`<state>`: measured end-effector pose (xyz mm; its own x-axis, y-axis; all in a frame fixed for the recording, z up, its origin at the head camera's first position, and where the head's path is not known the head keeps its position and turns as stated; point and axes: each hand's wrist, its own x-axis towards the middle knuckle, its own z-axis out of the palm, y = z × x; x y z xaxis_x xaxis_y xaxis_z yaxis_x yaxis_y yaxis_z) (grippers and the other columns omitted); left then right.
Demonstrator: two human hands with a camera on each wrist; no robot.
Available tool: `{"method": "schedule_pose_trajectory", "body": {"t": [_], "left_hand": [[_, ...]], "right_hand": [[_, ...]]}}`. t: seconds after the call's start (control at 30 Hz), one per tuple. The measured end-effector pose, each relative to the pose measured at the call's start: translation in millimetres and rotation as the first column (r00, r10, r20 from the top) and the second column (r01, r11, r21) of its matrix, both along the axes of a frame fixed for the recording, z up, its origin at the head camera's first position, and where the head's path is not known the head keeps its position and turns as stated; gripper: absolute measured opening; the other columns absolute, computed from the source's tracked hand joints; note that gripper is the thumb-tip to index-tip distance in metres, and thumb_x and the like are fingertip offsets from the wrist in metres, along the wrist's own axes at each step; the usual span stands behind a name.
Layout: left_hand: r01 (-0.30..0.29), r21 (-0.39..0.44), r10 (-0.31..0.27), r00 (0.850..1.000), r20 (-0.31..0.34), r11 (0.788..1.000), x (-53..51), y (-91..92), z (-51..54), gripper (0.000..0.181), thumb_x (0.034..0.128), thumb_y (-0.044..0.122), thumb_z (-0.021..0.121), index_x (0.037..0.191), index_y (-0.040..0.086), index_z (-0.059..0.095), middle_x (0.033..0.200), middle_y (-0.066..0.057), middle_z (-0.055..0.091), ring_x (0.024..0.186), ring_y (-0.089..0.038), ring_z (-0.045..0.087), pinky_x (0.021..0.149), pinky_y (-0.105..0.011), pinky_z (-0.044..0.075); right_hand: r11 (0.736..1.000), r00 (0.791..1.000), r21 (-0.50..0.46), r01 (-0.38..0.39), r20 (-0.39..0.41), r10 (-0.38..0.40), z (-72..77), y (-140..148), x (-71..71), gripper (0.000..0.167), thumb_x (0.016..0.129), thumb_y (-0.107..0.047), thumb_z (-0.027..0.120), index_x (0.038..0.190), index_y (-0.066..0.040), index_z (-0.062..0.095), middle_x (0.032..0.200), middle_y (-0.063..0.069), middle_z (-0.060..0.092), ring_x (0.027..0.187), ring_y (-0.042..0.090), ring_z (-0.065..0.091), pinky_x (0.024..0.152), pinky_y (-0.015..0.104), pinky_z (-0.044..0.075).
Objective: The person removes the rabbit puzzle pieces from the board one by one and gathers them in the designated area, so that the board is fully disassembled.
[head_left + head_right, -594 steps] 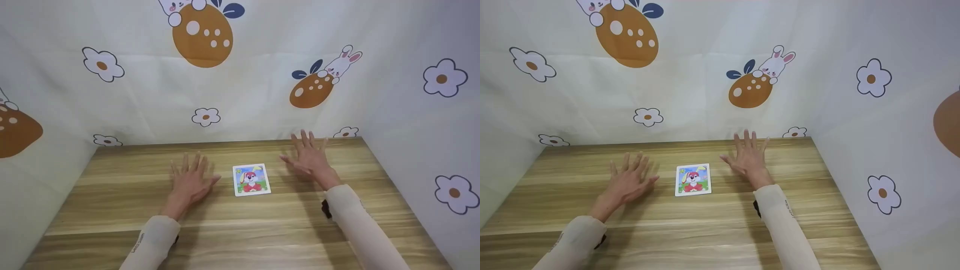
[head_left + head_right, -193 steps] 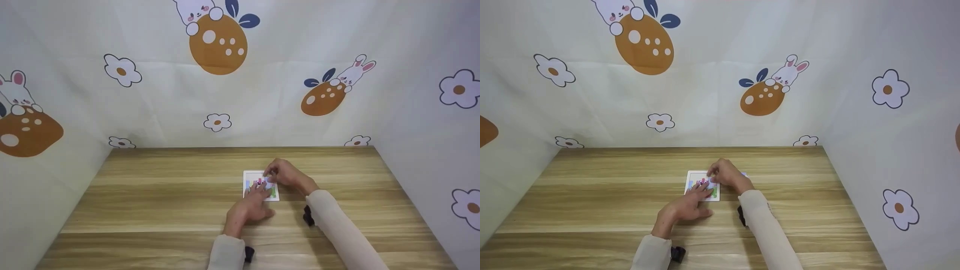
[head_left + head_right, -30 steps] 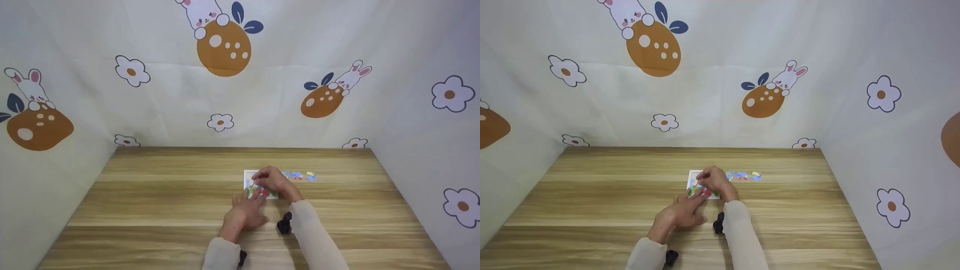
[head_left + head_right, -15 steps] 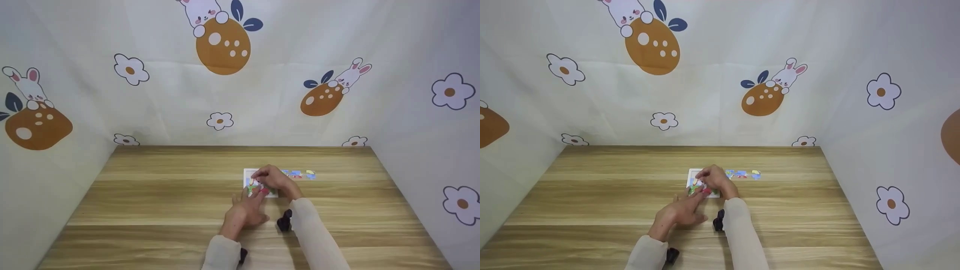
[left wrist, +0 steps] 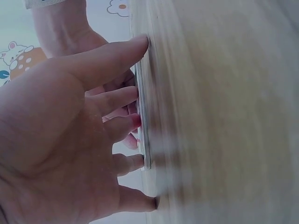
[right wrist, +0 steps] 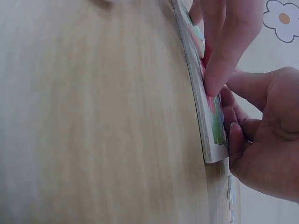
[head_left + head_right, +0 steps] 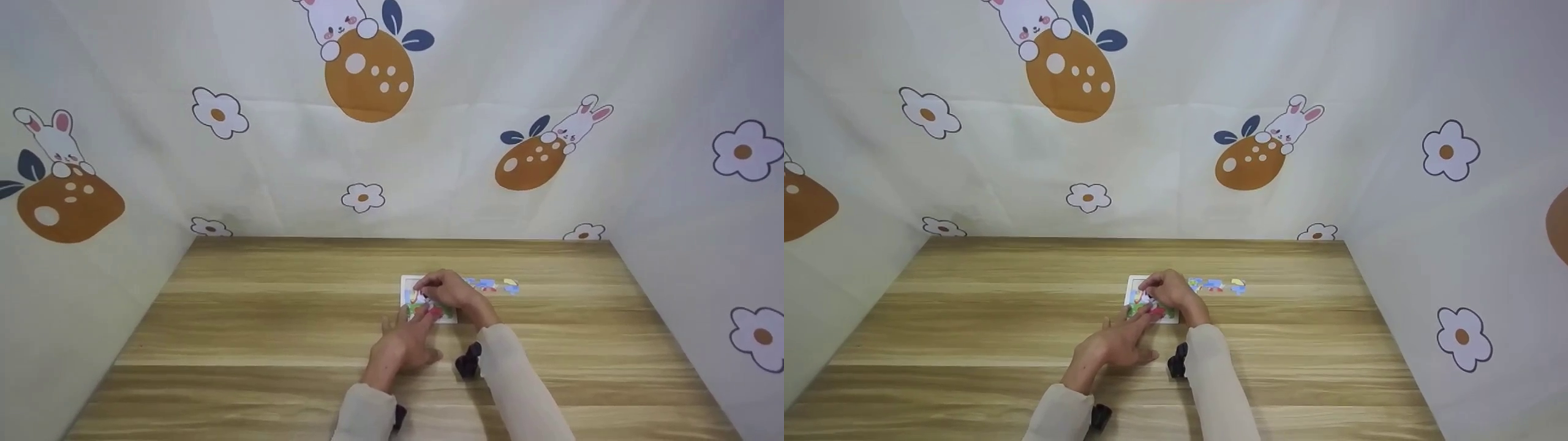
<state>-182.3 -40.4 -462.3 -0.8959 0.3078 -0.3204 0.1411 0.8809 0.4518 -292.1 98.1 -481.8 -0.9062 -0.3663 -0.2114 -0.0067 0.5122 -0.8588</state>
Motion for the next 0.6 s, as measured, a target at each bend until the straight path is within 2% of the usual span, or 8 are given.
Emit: {"method": "schedule_pose_trajectory", "body": {"t": [0.27,0.47,0.6], "left_hand": [[0.000,-0.001,0.000,1.000,0.014,1.000,-2.1,1.6,2.7,0.078,0.0909,0.040,0.069,0.157,0.024,0.031,0.169,-0.002,0.020,0.157,-0.039,0.008,0.121,-0.070,0.009],[-0.003,0.002,0.003,1.000,0.009,1.000,-1.7,1.1,2.8,0.077,0.0907,0.040,0.069,0.157,0.025,0.032,0.169,-0.001,0.021,0.157,-0.039,0.009,0.122,-0.069,0.011],[-0.006,0.006,0.006,1.000,0.008,1.000,-0.7,0.5,0.3,0.078,0.0905,0.039,0.069,0.157,0.025,0.032,0.169,-0.002,0.022,0.156,-0.040,0.010,0.121,-0.070,0.012]], "right_hand": [[0.995,0.999,-0.086,0.042,0.013,-0.041,0.1,1.8,1.0,0.015,0.095,-0.006,0.066,0.104,-0.011,0.076,0.102,0.005,0.071,0.094,0.018,0.062,0.082,0.026,0.051],[0.995,0.995,-0.076,0.070,-0.061,-0.075,-1.9,0.3,1.2,0.011,0.092,-0.007,0.069,0.099,-0.010,0.077,0.098,0.004,0.073,0.092,0.016,0.064,0.082,0.026,0.052],[0.990,0.988,-0.073,0.119,-0.095,-0.125,3.3,4.3,1.1,0.010,0.092,-0.008,0.070,0.099,-0.010,0.077,0.099,0.004,0.075,0.092,0.015,0.065,0.082,0.026,0.052]]}}
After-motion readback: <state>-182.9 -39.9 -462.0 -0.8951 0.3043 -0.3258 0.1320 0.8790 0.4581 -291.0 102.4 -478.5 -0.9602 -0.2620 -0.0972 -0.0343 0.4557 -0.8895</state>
